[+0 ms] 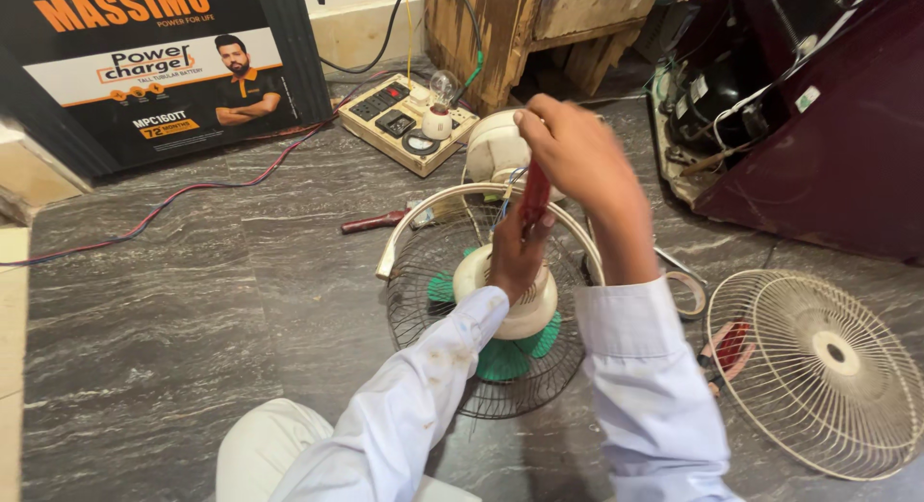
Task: The person disassembles a table fan by removing the rear cover and unscrewing the motor housing. They then remove the fan blades and use pliers to adjust components inside the motor assembly before reassembling the fan.
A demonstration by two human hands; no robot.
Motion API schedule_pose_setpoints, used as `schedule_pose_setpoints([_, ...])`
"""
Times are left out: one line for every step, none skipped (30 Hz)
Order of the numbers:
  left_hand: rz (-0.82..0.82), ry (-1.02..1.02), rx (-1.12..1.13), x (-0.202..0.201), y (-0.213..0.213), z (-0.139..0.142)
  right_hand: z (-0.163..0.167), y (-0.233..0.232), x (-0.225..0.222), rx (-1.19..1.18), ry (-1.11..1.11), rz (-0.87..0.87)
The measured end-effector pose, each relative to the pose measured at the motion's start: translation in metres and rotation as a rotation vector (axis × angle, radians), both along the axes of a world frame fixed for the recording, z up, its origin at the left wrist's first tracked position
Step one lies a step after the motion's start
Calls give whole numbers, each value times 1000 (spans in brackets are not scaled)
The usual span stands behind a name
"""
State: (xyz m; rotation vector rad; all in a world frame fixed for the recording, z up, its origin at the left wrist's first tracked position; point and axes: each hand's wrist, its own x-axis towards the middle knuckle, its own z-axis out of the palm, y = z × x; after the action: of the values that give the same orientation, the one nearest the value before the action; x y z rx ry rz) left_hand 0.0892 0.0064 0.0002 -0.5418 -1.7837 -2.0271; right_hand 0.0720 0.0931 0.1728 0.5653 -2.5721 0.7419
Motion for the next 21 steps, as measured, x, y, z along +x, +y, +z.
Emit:
schedule_pose_setpoints([9, -12, -34, 1, 0, 1, 5, -2, 5, 260, 118, -239])
schedule_pose_setpoints([16, -25, -66, 2, -1, 2, 10, -3, 10, 321, 55, -316])
schedule_pose_setpoints([28, 19, -95, 2, -1, 3, 16, -2, 14, 386, -11, -393])
schedule_pose_setpoints([40, 63, -123, 2, -1, 5, 22, -2, 18, 454, -78, -470])
schedule_pose_setpoints([51, 108, -150, 2, -1, 7, 31, 0, 19, 444, -121, -406])
schedule_pose_setpoints([51, 63, -165, 2, -1, 9, 40, 3, 20, 432, -163, -343])
schedule_pose_setpoints([51, 18, -181, 2, 0, 9, 48, 4, 21, 419, -204, -279])
schedule_pose_setpoints([52, -27, -199, 1, 0, 10, 55, 6, 23, 353, -309, -191])
schedule_pose_setpoints([52, -8, -207, -1, 0, 9, 63, 11, 25, 284, -413, -99])
schedule_pose_setpoints([53, 9, -216, -3, 0, 8, 69, 13, 27, 212, -516, -5])
schedule_pose_setpoints([52, 21, -222, -4, 1, 6, 71, 11, 30, 226, -457, 71])
schedule_pose_setpoints([51, 16, -216, -5, 2, 4, 72, 9, 32, 238, -400, 147])
schedule_pose_setpoints([50, 13, -208, -7, 3, 2, 73, 8, 34, 252, -341, 221])
schedule_pose_setpoints([48, 14, -198, -9, 5, 0, 73, 6, 35, 296, -432, 52])
schedule_pose_setpoints([59, -6, -233, -10, 6, -3, 72, 3, 34, 337, -516, -117])
schedule_pose_setpoints([71, -25, -272, -12, 7, -4, 71, 1, 32, 372, -596, -286])
schedule_pose_setpoints([83, -43, -315, -13, 7, -6, 71, 0, 28, 396, -618, -265])
schedule_pose_setpoints([88, -85, -352, -14, 7, -7, 70, 0, 23, 416, -638, -246])
schedule_pose_setpoints([92, -127, -387, -14, 7, -7, 70, 1, 19, 438, -658, -228])
schedule_pose_setpoints([97, -170, -419, -14, 7, -7, 70, 3, 15, 408, -560, -26])
schedule_pose_setpoints([85, -154, -386, -14, 7, -6, 70, 8, 14, 380, -461, 174])
